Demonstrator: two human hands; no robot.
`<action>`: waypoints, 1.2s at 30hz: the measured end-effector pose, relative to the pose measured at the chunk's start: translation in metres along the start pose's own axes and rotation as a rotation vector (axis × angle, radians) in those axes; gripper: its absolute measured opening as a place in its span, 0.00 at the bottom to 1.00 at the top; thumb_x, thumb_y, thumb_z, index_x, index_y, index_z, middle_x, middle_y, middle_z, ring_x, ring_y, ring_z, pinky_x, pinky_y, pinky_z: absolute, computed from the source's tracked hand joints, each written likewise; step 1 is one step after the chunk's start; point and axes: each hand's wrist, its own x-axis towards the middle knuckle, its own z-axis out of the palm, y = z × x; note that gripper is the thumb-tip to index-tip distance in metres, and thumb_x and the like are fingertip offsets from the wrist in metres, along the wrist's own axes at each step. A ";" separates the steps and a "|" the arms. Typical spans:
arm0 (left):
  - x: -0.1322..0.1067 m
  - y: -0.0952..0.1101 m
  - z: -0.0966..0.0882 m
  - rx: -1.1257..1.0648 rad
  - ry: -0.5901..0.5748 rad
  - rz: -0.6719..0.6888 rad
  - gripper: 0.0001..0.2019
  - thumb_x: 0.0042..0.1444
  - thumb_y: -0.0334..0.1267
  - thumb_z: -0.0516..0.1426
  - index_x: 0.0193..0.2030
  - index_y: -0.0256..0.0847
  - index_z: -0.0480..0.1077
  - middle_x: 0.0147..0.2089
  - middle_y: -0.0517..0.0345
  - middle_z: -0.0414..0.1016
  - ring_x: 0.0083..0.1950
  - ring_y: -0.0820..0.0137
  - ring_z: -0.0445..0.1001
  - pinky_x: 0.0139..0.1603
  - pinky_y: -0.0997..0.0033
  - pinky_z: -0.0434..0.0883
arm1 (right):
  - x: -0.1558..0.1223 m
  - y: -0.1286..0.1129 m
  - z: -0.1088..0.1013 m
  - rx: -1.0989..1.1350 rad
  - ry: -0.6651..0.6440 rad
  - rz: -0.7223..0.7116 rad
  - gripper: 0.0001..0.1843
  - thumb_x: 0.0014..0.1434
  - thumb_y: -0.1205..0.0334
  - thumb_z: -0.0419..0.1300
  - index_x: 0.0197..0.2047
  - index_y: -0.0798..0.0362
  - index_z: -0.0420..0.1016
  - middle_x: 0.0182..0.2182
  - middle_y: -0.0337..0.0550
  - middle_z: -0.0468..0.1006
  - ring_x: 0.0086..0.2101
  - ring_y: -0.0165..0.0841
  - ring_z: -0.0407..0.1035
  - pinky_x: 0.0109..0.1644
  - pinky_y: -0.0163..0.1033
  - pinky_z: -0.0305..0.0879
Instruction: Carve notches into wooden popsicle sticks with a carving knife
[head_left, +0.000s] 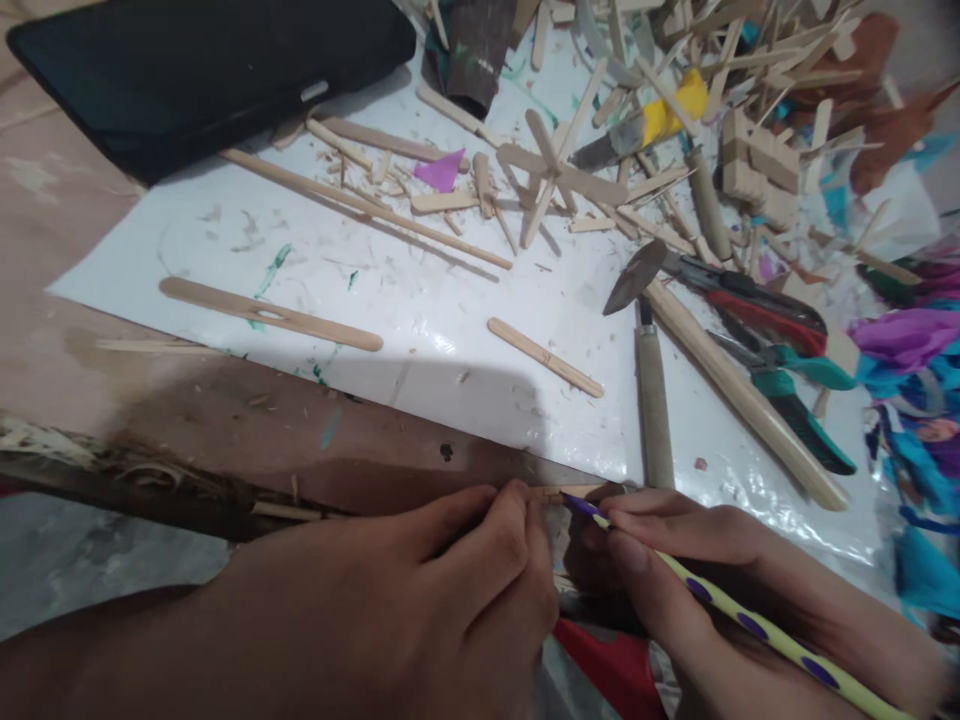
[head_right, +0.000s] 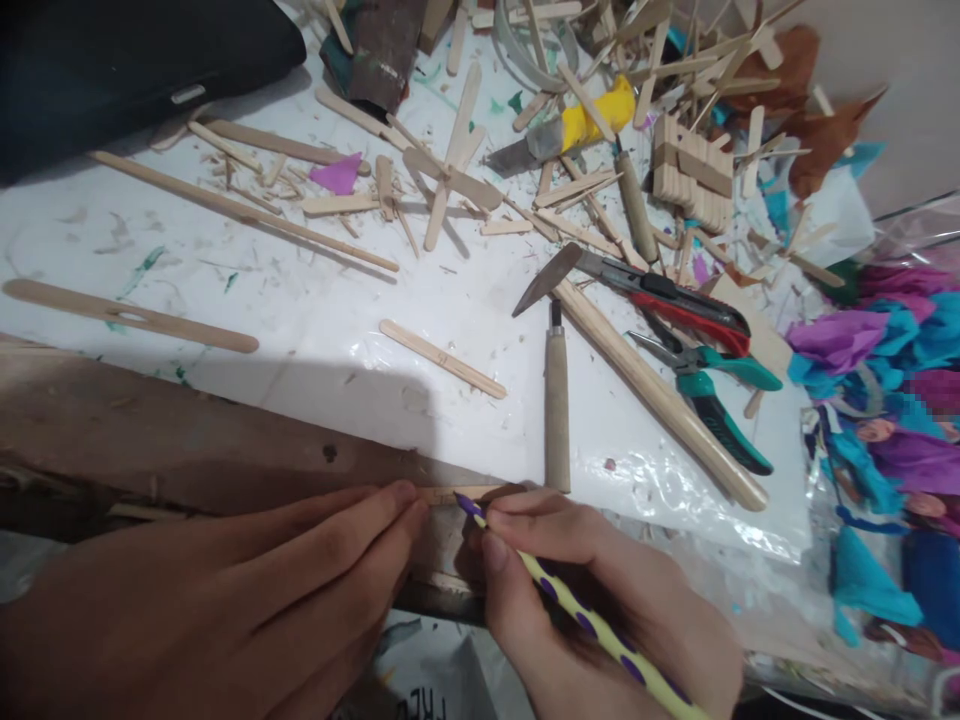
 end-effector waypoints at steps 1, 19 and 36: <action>0.000 0.002 0.000 -0.013 -0.016 -0.031 0.14 0.76 0.29 0.58 0.52 0.36 0.87 0.61 0.45 0.88 0.63 0.58 0.83 0.70 0.61 0.83 | 0.000 0.000 0.000 -0.006 0.002 0.012 0.05 0.64 0.56 0.77 0.35 0.39 0.89 0.37 0.39 0.91 0.29 0.37 0.86 0.30 0.34 0.85; -0.006 -0.015 -0.001 -0.204 0.011 -0.109 0.12 0.79 0.28 0.55 0.56 0.38 0.80 0.56 0.51 0.89 0.56 0.66 0.88 0.60 0.69 0.86 | 0.082 0.049 -0.040 -0.189 0.232 -0.424 0.22 0.71 0.52 0.67 0.64 0.49 0.87 0.47 0.48 0.92 0.32 0.39 0.84 0.38 0.43 0.82; 0.023 -0.032 -0.018 -0.044 -0.205 -0.169 0.10 0.76 0.28 0.58 0.46 0.40 0.81 0.42 0.55 0.80 0.42 0.66 0.79 0.42 0.71 0.77 | 0.106 0.002 -0.008 -0.390 -0.332 -0.477 0.17 0.77 0.50 0.69 0.59 0.53 0.82 0.53 0.47 0.86 0.48 0.39 0.83 0.54 0.51 0.84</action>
